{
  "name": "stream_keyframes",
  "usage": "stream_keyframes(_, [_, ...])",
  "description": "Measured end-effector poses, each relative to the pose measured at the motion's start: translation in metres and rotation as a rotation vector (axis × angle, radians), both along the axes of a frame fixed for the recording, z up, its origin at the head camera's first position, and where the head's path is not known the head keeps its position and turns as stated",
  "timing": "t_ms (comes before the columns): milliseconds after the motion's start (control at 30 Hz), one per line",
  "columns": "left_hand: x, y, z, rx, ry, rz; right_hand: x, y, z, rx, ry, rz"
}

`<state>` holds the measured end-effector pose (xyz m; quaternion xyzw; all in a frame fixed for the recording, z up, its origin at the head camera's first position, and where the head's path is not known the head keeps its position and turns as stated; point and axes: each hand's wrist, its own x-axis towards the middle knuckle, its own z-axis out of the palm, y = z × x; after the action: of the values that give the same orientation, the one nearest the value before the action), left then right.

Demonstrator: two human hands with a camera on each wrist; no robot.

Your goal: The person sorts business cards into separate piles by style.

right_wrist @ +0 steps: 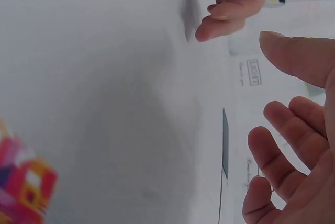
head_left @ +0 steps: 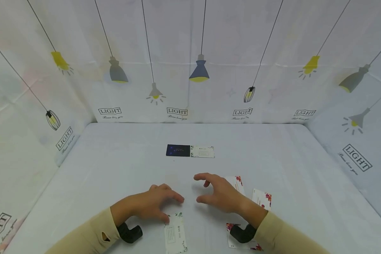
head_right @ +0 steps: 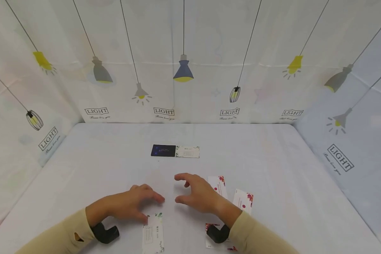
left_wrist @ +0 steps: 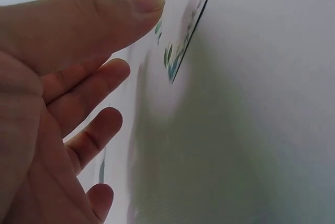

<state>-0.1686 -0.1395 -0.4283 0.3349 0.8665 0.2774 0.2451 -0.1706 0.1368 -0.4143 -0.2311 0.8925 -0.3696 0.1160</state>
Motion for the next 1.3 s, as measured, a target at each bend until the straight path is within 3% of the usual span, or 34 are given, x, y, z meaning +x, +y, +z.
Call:
stream_keyframes(200, [0.008,0.001,-0.002,-0.005,0.011,-0.092,0.009,-0.003,-0.002,-0.017,-0.012,0.033])
stream_keyframes(467, [0.011,0.002,-0.005,0.021,0.014,-0.164,0.013,-0.003,-0.004,-0.023,-0.013,0.047])
stream_keyframes(1033, [0.010,0.004,-0.011,0.041,0.070,-0.114,0.018,-0.001,-0.010,-0.022,-0.016,0.052])
stream_keyframes(1300, [0.012,0.006,-0.012,0.064,0.054,-0.217,0.018,-0.001,-0.010,-0.031,-0.024,0.051])
